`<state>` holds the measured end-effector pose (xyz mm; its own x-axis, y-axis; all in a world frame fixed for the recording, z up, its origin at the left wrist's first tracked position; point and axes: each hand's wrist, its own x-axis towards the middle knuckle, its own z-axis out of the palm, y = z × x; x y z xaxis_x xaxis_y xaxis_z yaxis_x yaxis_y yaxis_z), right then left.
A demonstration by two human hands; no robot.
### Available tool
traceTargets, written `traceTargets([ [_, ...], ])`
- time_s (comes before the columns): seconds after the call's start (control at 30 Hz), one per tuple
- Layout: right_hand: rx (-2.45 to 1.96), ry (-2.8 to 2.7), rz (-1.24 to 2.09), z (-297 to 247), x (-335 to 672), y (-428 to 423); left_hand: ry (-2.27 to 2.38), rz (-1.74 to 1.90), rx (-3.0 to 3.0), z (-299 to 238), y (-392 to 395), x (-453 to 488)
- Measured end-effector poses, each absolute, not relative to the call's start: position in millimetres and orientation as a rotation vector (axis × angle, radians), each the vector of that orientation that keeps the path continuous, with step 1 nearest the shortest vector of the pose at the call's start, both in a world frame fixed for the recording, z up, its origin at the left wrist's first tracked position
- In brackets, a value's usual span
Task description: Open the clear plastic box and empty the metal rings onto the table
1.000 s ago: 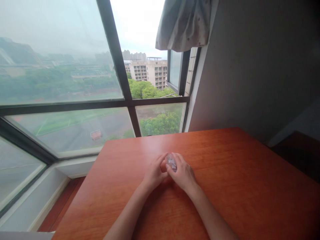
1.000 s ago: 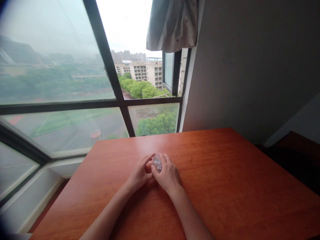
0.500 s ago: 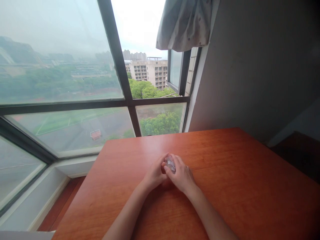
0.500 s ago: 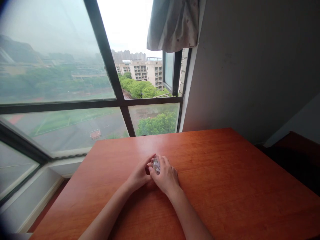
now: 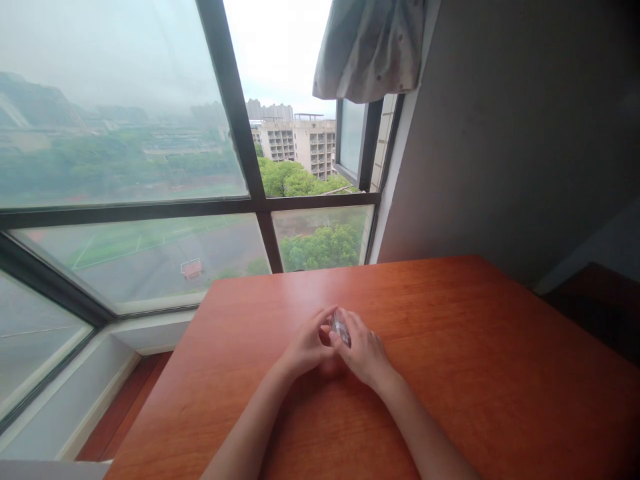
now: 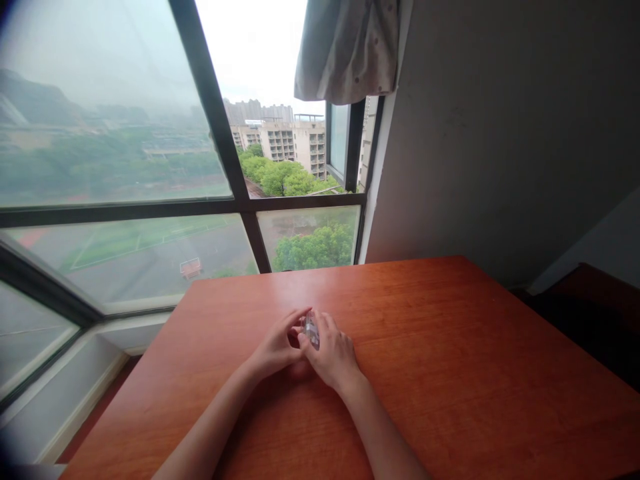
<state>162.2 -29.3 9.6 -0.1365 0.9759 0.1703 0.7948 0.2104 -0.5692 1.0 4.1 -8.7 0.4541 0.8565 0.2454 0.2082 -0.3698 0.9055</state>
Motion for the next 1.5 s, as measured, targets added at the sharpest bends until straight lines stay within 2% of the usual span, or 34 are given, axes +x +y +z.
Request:
traceTargets([
  [0.73,-1.510,-1.952,0.641,5,166,-25,0.852,0.934,1.761,10,-2,1],
  [1.17,-1.434,-1.856,0.716,-4,168,-19,0.832,0.766,1.540,9,-1,-16],
  [1.33,-1.421,-1.735,0.772,-11,170,-13,0.927,0.797,1.428,20,7,-45],
  [1.5,-1.399,-1.703,0.787,-15,170,-12,1.044,0.992,1.319,51,4,-108],
])
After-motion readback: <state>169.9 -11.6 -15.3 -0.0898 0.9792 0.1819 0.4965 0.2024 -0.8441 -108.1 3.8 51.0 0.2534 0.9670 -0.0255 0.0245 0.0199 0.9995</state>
